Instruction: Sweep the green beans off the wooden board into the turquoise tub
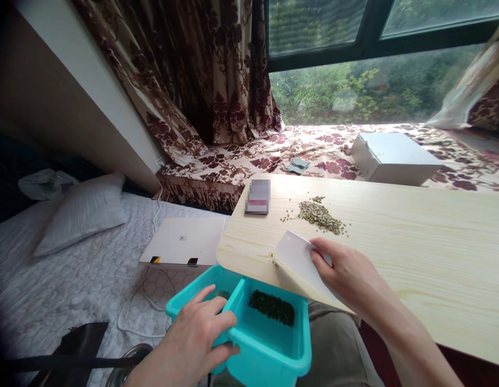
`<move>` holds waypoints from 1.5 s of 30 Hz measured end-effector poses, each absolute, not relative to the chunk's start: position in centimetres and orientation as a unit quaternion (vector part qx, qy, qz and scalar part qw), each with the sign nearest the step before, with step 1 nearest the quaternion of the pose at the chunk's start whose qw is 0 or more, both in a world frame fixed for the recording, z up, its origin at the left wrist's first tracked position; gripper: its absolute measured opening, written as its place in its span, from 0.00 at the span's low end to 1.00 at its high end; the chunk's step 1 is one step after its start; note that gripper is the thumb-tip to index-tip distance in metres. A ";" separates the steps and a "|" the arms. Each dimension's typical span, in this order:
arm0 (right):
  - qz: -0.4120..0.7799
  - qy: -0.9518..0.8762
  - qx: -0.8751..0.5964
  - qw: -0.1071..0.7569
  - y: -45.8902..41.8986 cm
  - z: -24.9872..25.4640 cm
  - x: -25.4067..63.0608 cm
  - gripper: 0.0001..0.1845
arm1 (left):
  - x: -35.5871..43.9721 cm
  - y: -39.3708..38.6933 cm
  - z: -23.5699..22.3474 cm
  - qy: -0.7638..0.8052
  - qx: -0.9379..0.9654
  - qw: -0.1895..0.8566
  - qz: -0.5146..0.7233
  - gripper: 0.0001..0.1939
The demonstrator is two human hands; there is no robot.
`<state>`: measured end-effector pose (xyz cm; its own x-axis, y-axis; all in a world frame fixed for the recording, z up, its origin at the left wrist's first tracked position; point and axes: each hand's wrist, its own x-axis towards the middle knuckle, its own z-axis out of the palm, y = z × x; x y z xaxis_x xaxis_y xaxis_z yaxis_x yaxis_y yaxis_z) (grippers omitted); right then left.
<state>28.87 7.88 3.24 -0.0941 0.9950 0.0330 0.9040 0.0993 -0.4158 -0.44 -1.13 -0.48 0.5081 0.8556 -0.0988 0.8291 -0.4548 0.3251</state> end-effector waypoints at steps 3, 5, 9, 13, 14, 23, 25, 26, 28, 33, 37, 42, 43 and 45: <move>0.138 -0.732 -0.649 0.155 8.3 3.3 28.6 0.23 | -0.6 -1.1 -0.8 0.490 0.855 0.168 0.032 0.16; 0.136 -0.739 -0.642 0.153 8.6 3.2 28.4 0.22 | -0.6 -1.0 -0.9 0.487 0.857 0.168 0.029 0.16; 0.138 -0.752 -0.626 0.155 8.9 3.1 28.3 0.19 | -0.6 -1.0 -0.9 0.492 0.854 0.164 0.031 0.16; 0.136 -0.746 -0.634 0.150 8.7 3.3 28.5 0.20 | -0.6 -1.0 -0.9 0.492 0.854 0.163 0.036 0.16; 0.134 -0.746 -0.635 0.151 8.6 3.4 28.5 0.20 | -0.6 -1.0 -1.0 0.491 0.855 0.162 0.038 0.16; 0.137 -0.746 -0.631 0.163 7.4 3.2 28.9 0.20 | -0.7 -1.2 -1.2 0.496 0.850 0.167 0.055 0.15; 0.144 -0.745 -0.629 0.168 7.2 3.2 28.9 0.19 | -0.7 -1.3 -1.1 0.497 0.850 0.168 0.051 0.15; 0.145 -0.744 -0.628 0.173 7.2 3.2 28.9 0.19 | -0.7 -1.3 -1.0 0.497 0.850 0.168 0.048 0.15; 0.143 -0.742 -0.630 0.181 7.2 3.2 28.8 0.19 | -0.6 -1.2 -0.9 0.498 0.849 0.171 0.043 0.15; 0.143 -0.742 -0.632 0.175 7.6 3.1 28.5 0.20 | -0.6 -1.2 -0.8 0.500 0.847 0.175 0.041 0.14; 0.150 -0.746 -0.626 0.173 7.4 3.0 28.7 0.19 | -0.7 -1.2 -0.8 0.496 0.850 0.171 0.056 0.12; 0.145 -0.740 -0.633 0.175 7.3 3.3 28.7 0.20 | -0.7 -1.2 -0.6 0.502 0.844 0.182 0.050 0.13; 0.146 -0.740 -0.634 0.172 7.4 3.3 28.6 0.21 | -0.7 -1.2 -0.5 0.504 0.843 0.182 0.049 0.14; 0.151 -0.741 -0.632 0.167 7.5 3.2 28.4 0.21 | -0.7 -1.2 -0.5 0.504 0.844 0.178 0.047 0.14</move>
<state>28.40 7.55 3.20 -0.1446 0.9878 0.0580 0.8870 0.1554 -0.4349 -0.68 -1.23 -0.53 0.4866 0.8678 -0.1008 0.8343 -0.4274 0.3483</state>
